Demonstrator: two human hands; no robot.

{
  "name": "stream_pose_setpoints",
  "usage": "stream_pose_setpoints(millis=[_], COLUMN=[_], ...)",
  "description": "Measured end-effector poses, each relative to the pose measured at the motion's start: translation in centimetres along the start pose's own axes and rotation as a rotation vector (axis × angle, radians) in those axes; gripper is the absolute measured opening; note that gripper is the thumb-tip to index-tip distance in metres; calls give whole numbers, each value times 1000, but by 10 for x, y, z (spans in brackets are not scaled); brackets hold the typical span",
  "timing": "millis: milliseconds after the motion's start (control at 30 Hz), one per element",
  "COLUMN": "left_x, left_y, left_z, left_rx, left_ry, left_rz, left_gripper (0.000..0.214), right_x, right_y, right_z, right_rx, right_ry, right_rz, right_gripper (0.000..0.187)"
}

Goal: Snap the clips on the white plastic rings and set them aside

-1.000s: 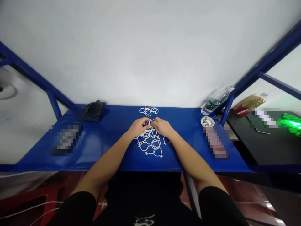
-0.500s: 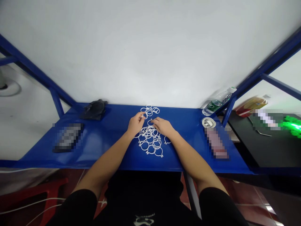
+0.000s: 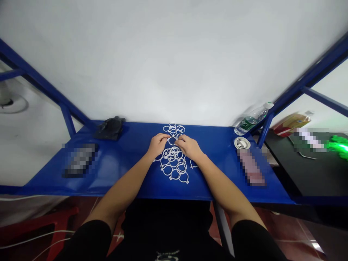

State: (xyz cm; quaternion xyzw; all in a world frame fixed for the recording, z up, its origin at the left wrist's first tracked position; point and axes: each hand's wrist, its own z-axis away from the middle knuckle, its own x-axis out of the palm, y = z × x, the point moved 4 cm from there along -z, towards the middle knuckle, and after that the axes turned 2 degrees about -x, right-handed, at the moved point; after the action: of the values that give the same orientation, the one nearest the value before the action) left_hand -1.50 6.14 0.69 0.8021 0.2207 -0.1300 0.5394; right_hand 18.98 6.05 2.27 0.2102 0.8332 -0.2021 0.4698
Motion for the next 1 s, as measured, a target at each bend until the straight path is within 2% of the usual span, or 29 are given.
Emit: stream_pose_setpoints(millis=[133,300,467,567,667,767,867,1000], left_x=[4,12,9,5,3,-1,-5,-6], left_y=[-1,-6,-8,-10,-12,-15,-17,-19], left_z=[1,2,1,-1,-3,-3,-2,-3], left_rx=[-40,-127,-122,-160,-210,-213,-199,-209], left_ry=[-62,-89,9,80,101,166,245,269], left_rz=[114,121,219,250,289,278,257,251], left_gripper=[25,20,15,10,15,17,14,17], right_x=[-3,-1,-5,-3,4,11,15,15], right_y=[-10,-10,5,25,46,60,69,80], right_z=[0,-1,2,8,15,18,19,23], right_rx=[-73,3,181,358,584,738,830,882], right_ry=[-36,-85,152,287,410,531,607,684], right_rz=[7,-83,-299,-440,-677,-949,-1103,-1204], right_gripper=[30,34,34,33,36,41,45,43])
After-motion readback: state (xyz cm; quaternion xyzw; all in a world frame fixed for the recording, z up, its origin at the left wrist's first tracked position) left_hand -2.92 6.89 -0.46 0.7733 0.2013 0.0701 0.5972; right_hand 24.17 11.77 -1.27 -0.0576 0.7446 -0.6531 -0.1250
